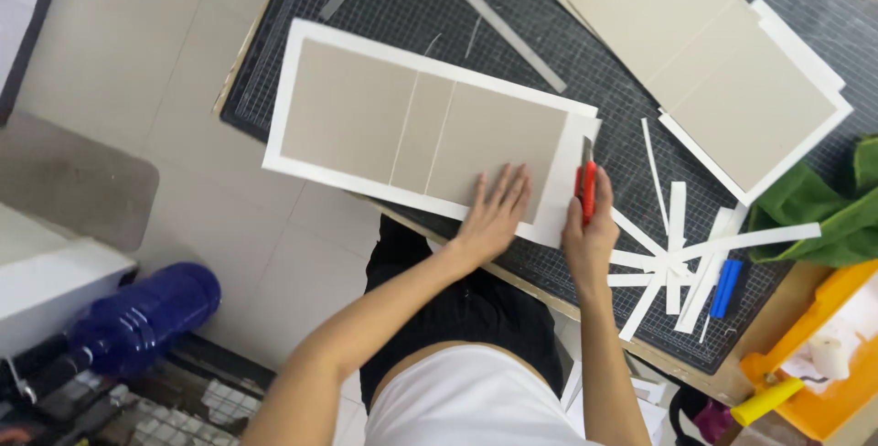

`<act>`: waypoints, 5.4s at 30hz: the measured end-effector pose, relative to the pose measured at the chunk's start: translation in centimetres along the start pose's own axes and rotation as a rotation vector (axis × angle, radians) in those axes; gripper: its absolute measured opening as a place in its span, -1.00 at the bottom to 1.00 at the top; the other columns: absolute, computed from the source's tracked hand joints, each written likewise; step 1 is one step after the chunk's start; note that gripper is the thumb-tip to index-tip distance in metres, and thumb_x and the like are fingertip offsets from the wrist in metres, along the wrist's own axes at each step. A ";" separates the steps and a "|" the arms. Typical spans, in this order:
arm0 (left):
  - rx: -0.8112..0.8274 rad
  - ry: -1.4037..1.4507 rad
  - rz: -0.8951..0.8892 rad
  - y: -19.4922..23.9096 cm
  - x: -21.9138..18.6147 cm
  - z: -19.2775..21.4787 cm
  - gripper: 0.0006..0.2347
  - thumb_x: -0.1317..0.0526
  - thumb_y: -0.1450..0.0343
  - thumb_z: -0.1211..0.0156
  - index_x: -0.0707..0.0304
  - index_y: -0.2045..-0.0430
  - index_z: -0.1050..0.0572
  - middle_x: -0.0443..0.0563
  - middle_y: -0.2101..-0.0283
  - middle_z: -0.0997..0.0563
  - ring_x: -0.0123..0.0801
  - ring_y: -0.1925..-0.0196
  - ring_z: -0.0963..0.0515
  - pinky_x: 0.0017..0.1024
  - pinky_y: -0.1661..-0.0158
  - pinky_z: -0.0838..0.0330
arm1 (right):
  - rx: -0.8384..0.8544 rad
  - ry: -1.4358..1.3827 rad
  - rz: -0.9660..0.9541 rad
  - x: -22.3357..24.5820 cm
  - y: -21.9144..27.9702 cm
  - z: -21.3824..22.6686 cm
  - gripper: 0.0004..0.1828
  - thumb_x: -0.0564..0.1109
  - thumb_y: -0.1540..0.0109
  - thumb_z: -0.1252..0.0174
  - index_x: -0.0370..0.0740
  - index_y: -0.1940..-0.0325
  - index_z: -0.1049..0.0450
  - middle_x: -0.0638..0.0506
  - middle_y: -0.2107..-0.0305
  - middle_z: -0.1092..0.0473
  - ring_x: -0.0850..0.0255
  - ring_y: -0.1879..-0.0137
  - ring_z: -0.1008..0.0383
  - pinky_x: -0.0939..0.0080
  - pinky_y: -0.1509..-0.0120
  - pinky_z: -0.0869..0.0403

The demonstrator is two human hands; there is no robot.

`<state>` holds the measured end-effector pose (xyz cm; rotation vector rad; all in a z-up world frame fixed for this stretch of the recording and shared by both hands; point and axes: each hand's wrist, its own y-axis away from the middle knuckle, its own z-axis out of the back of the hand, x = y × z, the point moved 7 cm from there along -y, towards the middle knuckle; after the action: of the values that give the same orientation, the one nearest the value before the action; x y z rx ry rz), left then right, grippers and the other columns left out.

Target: Scoring and folding cardboard sheets using a utility knife and a ruler on a cutting mat.

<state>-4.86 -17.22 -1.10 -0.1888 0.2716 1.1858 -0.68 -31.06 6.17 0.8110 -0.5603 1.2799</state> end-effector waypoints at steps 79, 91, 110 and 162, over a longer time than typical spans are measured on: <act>-0.123 0.858 1.281 23.7 20.4 0.8 -0.80 0.23 -0.38 -0.24 0.47 0.34 -0.46 0.41 0.42 -0.57 0.20 0.35 -0.59 -0.06 0.34 -0.40 | 0.189 -0.260 -0.152 7.8 -1.2 -11.0 -0.54 -0.08 -0.39 -0.02 -0.14 -0.37 -0.19 -0.11 0.42 -0.33 0.07 0.38 -0.47 0.03 0.33 -0.46; -0.133 0.410 0.716 2.4 21.0 8.9 -0.44 0.32 -0.22 -0.45 0.46 -0.10 -0.36 0.48 -0.29 -0.26 0.29 -0.37 -0.27 0.08 -0.24 -0.31 | 0.343 0.220 0.704 15.3 -11.0 -22.9 -0.44 -0.21 -0.34 -0.05 -0.02 -0.43 -0.16 -0.30 0.11 -0.43 -0.34 0.02 -0.50 -0.34 -0.08 -0.48; 0.240 0.125 0.781 -6.1 25.4 7.4 0.26 -0.07 0.07 -0.73 0.43 -0.42 0.11 0.28 -0.50 0.34 0.23 -0.53 0.32 -0.23 -0.52 0.18 | 0.337 0.510 0.872 15.9 -16.2 -26.5 -0.40 -0.12 -0.29 -0.03 0.16 -0.44 -0.22 -0.08 0.34 -0.42 -0.19 0.25 -0.56 -0.24 0.13 -0.61; 0.210 0.090 0.540 -3.9 20.8 4.4 -0.05 -0.06 -0.14 -0.61 -0.39 -0.44 -0.07 0.11 -0.53 0.33 0.32 -0.53 0.26 0.40 -0.34 0.08 | 0.445 0.390 0.710 7.2 -5.1 -14.0 -0.46 -0.16 -0.34 -0.02 0.01 -0.44 -0.27 -0.13 0.32 -0.41 -0.15 0.23 -0.55 -0.07 0.17 -0.56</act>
<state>6.54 1.05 -3.32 0.0205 0.5461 1.6728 4.88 -16.04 1.96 0.7093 -0.2429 2.2127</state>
